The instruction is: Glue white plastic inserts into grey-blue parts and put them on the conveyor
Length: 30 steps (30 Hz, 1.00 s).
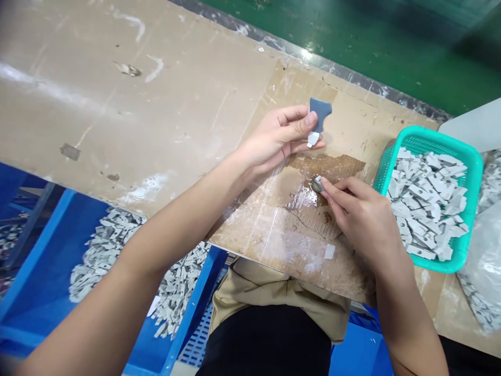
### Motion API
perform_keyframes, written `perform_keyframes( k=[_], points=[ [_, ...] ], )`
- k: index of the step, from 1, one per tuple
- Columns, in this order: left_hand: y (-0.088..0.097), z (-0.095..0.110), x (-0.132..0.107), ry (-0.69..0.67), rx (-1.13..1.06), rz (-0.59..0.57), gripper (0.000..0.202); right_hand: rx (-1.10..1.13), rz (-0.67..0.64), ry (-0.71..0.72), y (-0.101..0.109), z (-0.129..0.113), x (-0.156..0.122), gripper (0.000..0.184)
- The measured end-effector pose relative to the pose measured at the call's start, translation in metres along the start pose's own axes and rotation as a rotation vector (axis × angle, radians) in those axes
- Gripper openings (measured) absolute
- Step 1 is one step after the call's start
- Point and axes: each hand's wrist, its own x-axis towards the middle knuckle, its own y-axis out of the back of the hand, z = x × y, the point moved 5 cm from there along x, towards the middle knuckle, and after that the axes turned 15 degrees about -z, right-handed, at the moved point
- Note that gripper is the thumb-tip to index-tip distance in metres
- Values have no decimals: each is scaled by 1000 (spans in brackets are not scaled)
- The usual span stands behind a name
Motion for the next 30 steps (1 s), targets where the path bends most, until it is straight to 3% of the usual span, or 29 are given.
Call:
perform_keyframes(
  k=[17,24,30],
  points=[
    [-3,-6,-1,29,-16,-32,10,3,-19,-21,-2,-1,-1,26],
    [-11,-4,-9,26,264,54,14,390,295,-237,22,12,-9,23],
    [-31,-16,-12,113,292,-73,13,506,453,-317,31,23,-18,21]
  ],
)
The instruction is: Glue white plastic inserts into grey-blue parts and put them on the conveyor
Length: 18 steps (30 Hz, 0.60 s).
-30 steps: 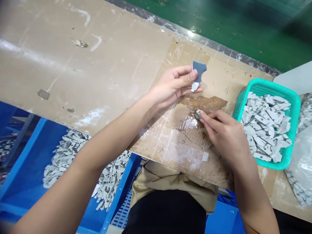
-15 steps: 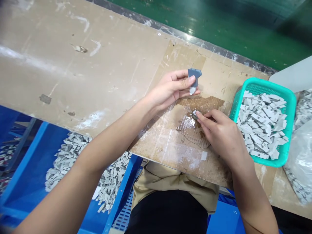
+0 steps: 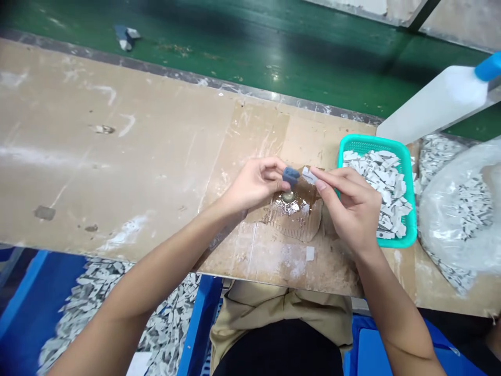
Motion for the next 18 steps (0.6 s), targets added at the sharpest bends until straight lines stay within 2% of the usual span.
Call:
perform_keyframes(
  k=[3,6,14,18],
  points=[
    [-12,-3,1,8,-71,-92,18,4,-1,32,2,-1,0,21],
    [-19,-5,0,25,-115,-125,19,10,-18,81,2,-3,-1,22],
    [-22,0,-4,-16,-165,-93,20,-4,-72,123,0,-6,-2,26],
    [-23,3,-7,-67,-129,-53,18,17,-97,159,-1,-7,-2,35]
  ],
)
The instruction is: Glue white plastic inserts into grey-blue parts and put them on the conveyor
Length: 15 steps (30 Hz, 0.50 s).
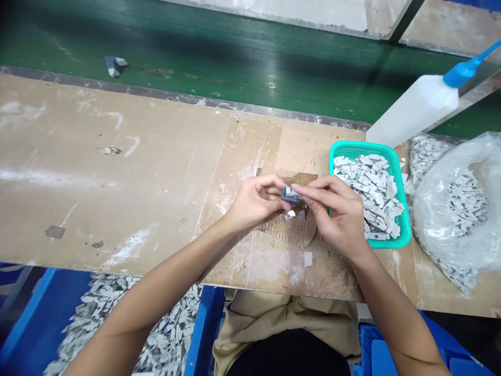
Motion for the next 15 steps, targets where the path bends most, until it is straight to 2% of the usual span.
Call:
perform_keyframes(
  k=[6,10,15],
  points=[
    [-4,2,-7,-75,297,126,16,42,1,21,-3,2,0,46],
    [-6,3,-12,-109,311,211,20,93,12,40,-6,3,1,52],
    [-9,6,-16,-86,271,251,20,87,26,51,-9,-1,2,54]
  ],
)
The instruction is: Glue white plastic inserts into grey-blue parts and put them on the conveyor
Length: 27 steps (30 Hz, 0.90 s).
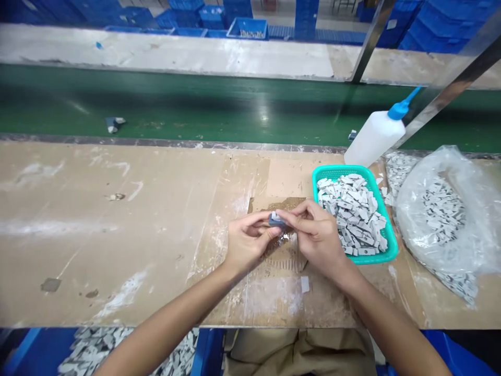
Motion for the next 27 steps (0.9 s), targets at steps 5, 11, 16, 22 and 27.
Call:
perform_keyframes(
  k=[5,11,16,22,27],
  points=[
    [3,3,-2,33,15,44,17,-2,0,15,-4,-6,1,51],
    [7,9,2,101,91,-4,18,12,-28,-19,-10,-2,1,39],
    [13,16,6,56,281,-46,17,-29,12,22,-16,3,-6,45],
    [6,13,11,73,135,-131,28,33,53,-68,-23,5,-7,37],
    [4,2,13,134,-374,-165,51,17,243,-106,18,-8,-9,34]
  ],
)
